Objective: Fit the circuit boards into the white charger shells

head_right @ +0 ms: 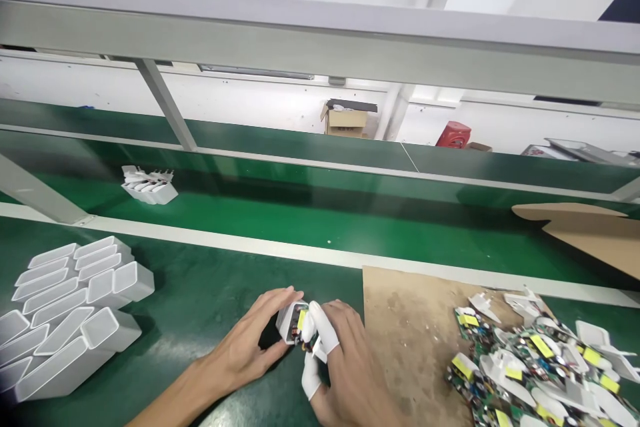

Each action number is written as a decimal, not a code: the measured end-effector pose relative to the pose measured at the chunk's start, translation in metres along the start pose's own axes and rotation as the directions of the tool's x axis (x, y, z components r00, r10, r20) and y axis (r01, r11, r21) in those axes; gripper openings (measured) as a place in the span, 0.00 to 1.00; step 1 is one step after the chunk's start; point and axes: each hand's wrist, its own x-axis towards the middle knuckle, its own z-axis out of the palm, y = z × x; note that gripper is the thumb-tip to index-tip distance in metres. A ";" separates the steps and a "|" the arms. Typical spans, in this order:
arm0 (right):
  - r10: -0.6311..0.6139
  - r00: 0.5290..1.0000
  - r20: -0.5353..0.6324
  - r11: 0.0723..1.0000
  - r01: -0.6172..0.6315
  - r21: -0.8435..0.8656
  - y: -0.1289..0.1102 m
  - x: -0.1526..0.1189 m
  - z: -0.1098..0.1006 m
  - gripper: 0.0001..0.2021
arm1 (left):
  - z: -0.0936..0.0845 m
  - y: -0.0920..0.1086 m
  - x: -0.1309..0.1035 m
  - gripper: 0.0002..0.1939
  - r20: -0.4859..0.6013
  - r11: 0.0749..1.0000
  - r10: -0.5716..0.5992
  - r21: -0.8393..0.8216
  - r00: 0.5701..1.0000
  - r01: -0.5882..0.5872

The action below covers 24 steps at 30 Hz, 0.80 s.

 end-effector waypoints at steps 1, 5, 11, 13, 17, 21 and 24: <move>0.002 1.000 0.003 1.000 -0.002 -0.005 0.000 0.000 0.000 0.36 | 0.000 0.000 0.000 0.43 -0.001 1.000 0.000 0.003 1.000 0.000; 0.005 1.000 0.024 1.000 -0.004 -0.014 -0.002 0.001 -0.001 0.35 | 0.000 0.002 0.002 0.42 -0.005 1.000 -0.004 0.018 1.000 0.004; 0.018 0.999 0.033 1.000 -0.019 0.008 -0.002 -0.001 0.000 0.38 | 0.000 0.003 0.003 0.41 -0.011 1.000 0.003 0.019 1.000 -0.003; 0.039 0.998 0.048 0.999 -0.040 0.024 -0.002 -0.001 0.000 0.38 | 0.000 0.003 0.003 0.42 -0.016 1.000 0.001 0.017 1.000 0.000; 0.044 0.997 0.061 0.998 -0.047 0.047 0.000 -0.003 0.001 0.38 | 0.001 0.003 0.004 0.43 -0.012 1.000 0.002 0.007 1.000 -0.002; 0.046 0.996 0.073 0.997 -0.050 0.056 0.000 -0.004 0.000 0.39 | 0.002 0.004 0.004 0.44 0.012 1.000 -0.002 -0.007 1.000 0.002; 0.044 0.995 0.084 0.996 -0.050 0.067 0.000 -0.002 -0.001 0.39 | 0.003 0.004 0.004 0.45 0.019 1.000 -0.010 -0.011 1.000 0.010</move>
